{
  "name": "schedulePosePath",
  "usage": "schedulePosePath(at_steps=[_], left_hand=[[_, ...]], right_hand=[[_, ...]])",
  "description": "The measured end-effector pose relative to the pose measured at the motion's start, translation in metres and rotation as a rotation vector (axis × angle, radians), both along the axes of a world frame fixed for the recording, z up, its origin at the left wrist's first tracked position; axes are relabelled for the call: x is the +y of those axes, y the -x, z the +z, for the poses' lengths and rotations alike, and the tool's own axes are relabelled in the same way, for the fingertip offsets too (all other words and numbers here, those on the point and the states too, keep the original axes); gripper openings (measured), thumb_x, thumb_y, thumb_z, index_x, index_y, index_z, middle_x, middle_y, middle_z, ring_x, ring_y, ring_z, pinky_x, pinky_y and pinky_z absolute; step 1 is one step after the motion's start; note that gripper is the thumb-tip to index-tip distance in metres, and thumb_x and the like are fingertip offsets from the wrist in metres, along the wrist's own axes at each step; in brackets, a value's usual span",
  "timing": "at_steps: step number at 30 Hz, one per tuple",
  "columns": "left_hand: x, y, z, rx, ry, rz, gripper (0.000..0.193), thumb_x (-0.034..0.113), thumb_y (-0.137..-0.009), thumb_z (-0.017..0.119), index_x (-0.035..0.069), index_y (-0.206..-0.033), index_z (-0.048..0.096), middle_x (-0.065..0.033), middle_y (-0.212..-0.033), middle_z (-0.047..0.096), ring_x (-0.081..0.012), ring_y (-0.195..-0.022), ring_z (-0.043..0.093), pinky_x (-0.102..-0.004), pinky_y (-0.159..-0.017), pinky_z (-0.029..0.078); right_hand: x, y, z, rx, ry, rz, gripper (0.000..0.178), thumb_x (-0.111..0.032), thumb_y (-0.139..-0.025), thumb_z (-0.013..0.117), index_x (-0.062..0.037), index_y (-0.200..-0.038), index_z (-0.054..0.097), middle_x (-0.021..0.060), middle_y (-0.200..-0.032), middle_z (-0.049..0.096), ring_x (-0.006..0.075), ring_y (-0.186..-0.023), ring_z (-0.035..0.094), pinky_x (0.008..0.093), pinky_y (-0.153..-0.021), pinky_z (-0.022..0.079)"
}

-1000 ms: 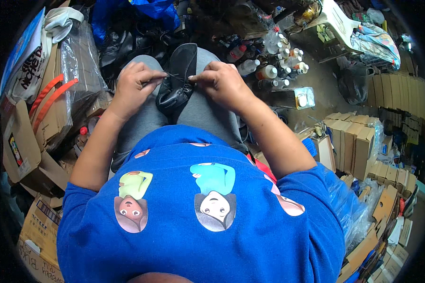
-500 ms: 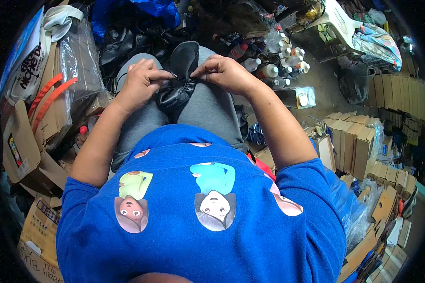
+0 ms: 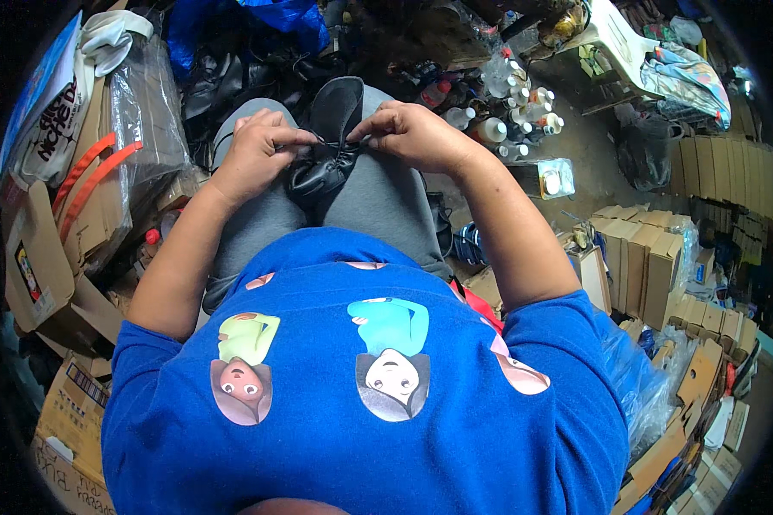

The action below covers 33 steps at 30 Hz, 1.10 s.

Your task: The recorder is lacing a black leather shoe while sitting down.

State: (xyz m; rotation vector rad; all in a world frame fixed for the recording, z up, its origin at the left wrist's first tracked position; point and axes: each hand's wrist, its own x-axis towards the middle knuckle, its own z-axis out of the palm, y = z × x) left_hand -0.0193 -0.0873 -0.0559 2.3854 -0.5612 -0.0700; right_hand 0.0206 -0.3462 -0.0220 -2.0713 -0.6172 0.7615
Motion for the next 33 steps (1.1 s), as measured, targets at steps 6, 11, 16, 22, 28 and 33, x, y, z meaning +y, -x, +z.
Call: schedulePosePath(at_steps=[6,11,16,22,28,33], left_hand=[[0.000,0.000,0.000,0.014,0.003,0.012,0.021,0.013,-0.075,0.071,0.025,-0.092,0.075,0.0033,-0.074,0.056,-0.0166,-0.086,0.052,-0.0339,-0.085,0.031],[0.000,-0.001,0.001,0.017,-0.006,0.000,0.021,0.013,-0.075,0.070,0.025,-0.092,0.075,0.0034,-0.074,0.055,-0.0162,-0.086,0.051,-0.0339,-0.084,0.031],[-0.001,-0.001,0.000,0.021,-0.007,-0.001,0.020,0.014,-0.075,0.070,0.025,-0.092,0.075,0.0037,-0.072,0.055,-0.0159,-0.086,0.051,-0.0339,-0.084,0.030],[-0.005,-0.003,0.000,0.024,-0.019,-0.013,0.017,0.018,-0.075,0.071,0.024,-0.091,0.075,0.0031,-0.072,0.055,-0.0162,-0.087,0.052,-0.0345,-0.085,0.030],[-0.007,-0.018,-0.005,0.012,-0.002,-0.095,0.019,0.011,-0.073,0.070,0.022,-0.089,0.074,0.0014,-0.075,0.055,-0.0180,-0.086,0.052,-0.0351,-0.085,0.033],[-0.008,-0.025,-0.004,-0.087,0.001,-0.189,0.021,0.005,-0.073,0.069,0.019,-0.087,0.074,-0.0003,-0.076,0.053,-0.0198,-0.085,0.051,-0.0350,-0.083,0.036]], right_hand=[[-0.002,0.000,0.016,0.047,0.113,0.025,0.036,0.001,-0.083,0.057,-0.0148,-0.114,0.069,0.0015,-0.087,0.048,0.0136,-0.085,0.050,0.0261,-0.081,0.042],[-0.003,-0.003,0.009,0.046,0.087,-0.002,0.040,0.004,-0.080,0.055,-0.0150,-0.112,0.070,0.0018,-0.088,0.048,0.0137,-0.087,0.049,0.0256,-0.083,0.041],[-0.005,-0.007,0.000,0.042,0.036,0.006,0.037,0.003,-0.080,0.056,-0.0135,-0.109,0.072,0.0006,-0.089,0.049,0.0129,-0.088,0.049,0.0250,-0.085,0.040],[-0.006,-0.007,-0.007,0.130,-0.012,-0.020,0.031,-0.002,-0.082,0.062,-0.0127,-0.109,0.072,-0.0014,-0.087,0.048,0.0116,-0.087,0.047,0.0238,-0.084,0.040],[-0.007,-0.017,-0.015,0.130,-0.005,0.050,0.045,0.003,-0.074,0.056,-0.0188,-0.110,0.072,0.0017,-0.088,0.051,0.0144,-0.086,0.052,0.0272,-0.087,0.043],[-0.003,-0.017,-0.010,0.093,0.040,0.077,0.046,0.004,-0.074,0.056,-0.0191,-0.110,0.072,0.0020,-0.087,0.051,0.0145,-0.085,0.052,0.0268,-0.088,0.043]])
